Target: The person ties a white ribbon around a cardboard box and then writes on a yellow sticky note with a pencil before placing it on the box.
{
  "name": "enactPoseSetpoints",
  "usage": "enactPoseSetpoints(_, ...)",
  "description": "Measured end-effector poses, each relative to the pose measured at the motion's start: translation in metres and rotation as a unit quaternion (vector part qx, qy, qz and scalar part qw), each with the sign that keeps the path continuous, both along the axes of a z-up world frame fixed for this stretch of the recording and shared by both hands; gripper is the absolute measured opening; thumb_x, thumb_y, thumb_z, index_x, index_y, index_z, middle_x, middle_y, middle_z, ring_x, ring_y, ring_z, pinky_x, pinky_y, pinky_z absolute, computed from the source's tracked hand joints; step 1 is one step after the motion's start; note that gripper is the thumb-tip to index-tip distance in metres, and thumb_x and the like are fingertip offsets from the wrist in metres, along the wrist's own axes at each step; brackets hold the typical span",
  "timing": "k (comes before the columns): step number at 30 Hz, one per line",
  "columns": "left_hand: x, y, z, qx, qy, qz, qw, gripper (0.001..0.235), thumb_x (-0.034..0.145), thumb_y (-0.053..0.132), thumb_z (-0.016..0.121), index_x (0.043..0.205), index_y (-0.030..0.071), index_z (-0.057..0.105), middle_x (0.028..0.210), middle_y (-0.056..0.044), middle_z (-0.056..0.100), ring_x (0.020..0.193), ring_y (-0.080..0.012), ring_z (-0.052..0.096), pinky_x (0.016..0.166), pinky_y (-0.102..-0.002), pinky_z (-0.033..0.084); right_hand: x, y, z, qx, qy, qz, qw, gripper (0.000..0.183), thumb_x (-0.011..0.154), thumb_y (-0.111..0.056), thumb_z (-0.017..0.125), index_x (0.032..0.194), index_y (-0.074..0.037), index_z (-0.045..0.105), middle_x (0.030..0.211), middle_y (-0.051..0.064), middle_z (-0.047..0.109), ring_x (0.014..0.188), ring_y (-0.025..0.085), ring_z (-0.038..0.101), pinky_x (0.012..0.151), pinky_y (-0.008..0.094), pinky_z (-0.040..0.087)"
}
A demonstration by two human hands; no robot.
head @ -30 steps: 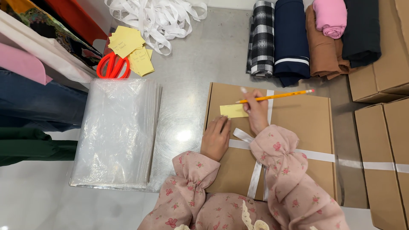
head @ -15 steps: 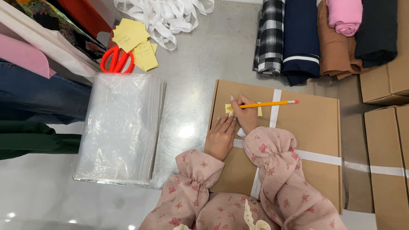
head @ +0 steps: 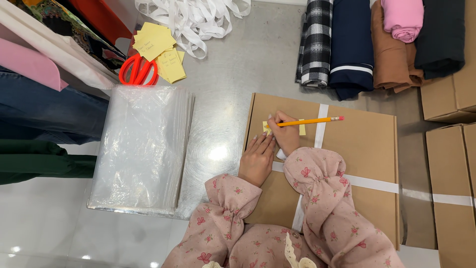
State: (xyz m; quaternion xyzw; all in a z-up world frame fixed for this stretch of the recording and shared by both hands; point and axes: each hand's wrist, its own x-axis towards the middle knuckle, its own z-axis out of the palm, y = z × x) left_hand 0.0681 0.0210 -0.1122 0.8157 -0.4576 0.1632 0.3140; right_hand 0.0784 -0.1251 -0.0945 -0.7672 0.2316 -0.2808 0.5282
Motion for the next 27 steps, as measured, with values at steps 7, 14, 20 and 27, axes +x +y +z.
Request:
enactPoseSetpoints(7,0.0,0.0,0.0,0.005,-0.002,0.005,1.0,0.034,0.092,0.013,0.066,0.125,0.01,0.07,0.135,-0.006,0.067,0.13,-0.0233,0.06,0.113,-0.039,0.043,0.0,0.003,0.013,0.002,-0.005,-0.002,1.0,0.038,0.089,-0.008,0.07,0.061,-0.009,0.045,0.051,0.006,0.044,0.055,0.012,0.041,0.052,0.027,0.035)
enactPoseSetpoints(14,0.0,-0.001,0.0,0.002,0.001,0.004,1.0,0.035,0.091,0.014,0.066,0.126,0.01,0.07,0.134,-0.007,0.068,0.13,-0.0236,0.06,0.113,-0.04,0.043,0.0,0.002,0.008,0.003,-0.007,-0.013,1.0,0.037,0.087,-0.006,0.069,0.062,-0.01,0.043,0.053,0.003,0.043,0.057,0.011,0.041,0.053,0.026,0.036)
enactPoseSetpoints(20,0.001,-0.001,-0.002,0.001,-0.002,0.004,1.0,0.035,0.091,0.015,0.066,0.126,0.011,0.07,0.134,-0.006,0.068,0.131,-0.0231,0.059,0.113,-0.039,0.043,-0.003,0.001,0.002,0.0,-0.001,-0.031,1.0,0.033,0.085,-0.006,0.067,0.062,-0.01,0.043,0.054,0.002,0.041,0.058,0.012,0.041,0.053,0.027,0.035)
enactPoseSetpoints(27,0.001,-0.001,-0.003,0.001,0.001,0.002,1.0,0.033,0.091,0.013,0.066,0.124,0.01,0.071,0.133,-0.008,0.068,0.13,-0.0243,0.06,0.113,-0.04,0.044,0.0,-0.002,-0.004,-0.02,0.001,-0.019,1.0,0.034,0.085,-0.004,0.066,0.061,-0.01,0.042,0.052,0.005,0.039,0.055,0.013,0.04,0.052,0.028,0.034)
